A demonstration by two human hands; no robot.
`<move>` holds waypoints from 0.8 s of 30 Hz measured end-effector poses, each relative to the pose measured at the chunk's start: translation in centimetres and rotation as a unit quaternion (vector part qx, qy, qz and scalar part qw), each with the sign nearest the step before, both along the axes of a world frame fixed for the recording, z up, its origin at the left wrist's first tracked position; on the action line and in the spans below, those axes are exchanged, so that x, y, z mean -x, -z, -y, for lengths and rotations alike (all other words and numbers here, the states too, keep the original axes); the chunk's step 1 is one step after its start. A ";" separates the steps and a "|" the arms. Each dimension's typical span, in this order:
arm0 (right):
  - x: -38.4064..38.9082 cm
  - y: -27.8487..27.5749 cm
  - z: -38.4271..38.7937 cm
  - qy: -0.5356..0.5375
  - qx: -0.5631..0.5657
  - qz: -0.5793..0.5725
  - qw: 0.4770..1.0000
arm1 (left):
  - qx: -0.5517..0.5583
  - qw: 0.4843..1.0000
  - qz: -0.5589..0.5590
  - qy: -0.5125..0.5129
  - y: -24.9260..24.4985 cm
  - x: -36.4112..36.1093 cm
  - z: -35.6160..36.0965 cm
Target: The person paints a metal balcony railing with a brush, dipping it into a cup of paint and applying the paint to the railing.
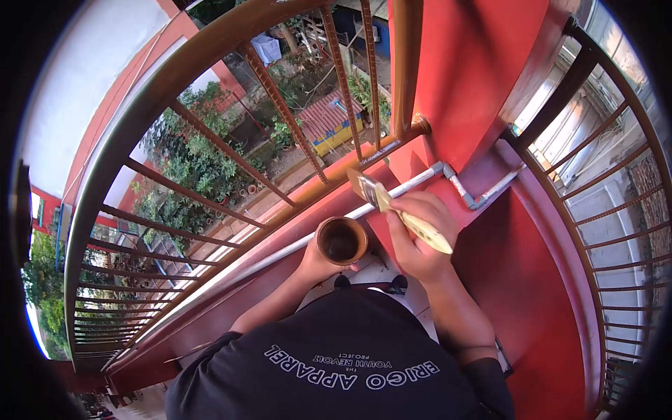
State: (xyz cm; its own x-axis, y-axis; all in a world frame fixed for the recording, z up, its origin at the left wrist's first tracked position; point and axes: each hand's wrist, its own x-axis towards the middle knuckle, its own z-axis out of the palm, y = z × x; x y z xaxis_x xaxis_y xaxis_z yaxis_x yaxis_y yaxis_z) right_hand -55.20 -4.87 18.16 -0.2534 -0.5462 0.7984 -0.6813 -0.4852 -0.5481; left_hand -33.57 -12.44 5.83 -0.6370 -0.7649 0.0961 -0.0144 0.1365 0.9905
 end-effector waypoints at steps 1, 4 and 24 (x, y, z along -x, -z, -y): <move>-0.7 -0.5 1.8 -0.005 0.019 0.000 1.000 | 0.004 1.000 -0.001 -0.009 0.1 -0.9 -0.2; -2.7 -0.7 6.4 -0.004 0.045 0.018 0.999 | 0.011 0.999 0.010 -0.036 0.2 -3.4 -1.1; -6.7 -1.8 19.7 0.093 0.010 0.091 0.991 | 0.026 0.997 -0.016 -0.075 1.1 -14.9 -2.0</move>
State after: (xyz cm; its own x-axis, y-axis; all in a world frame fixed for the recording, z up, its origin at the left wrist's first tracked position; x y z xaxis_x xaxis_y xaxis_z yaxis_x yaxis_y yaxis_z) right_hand -48.51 -24.58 19.94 -0.4895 -0.4614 0.7399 -0.6504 -0.3720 -0.6622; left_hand -18.71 -10.41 4.72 -0.5124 -0.8444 0.1563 -0.0073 0.1863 0.9825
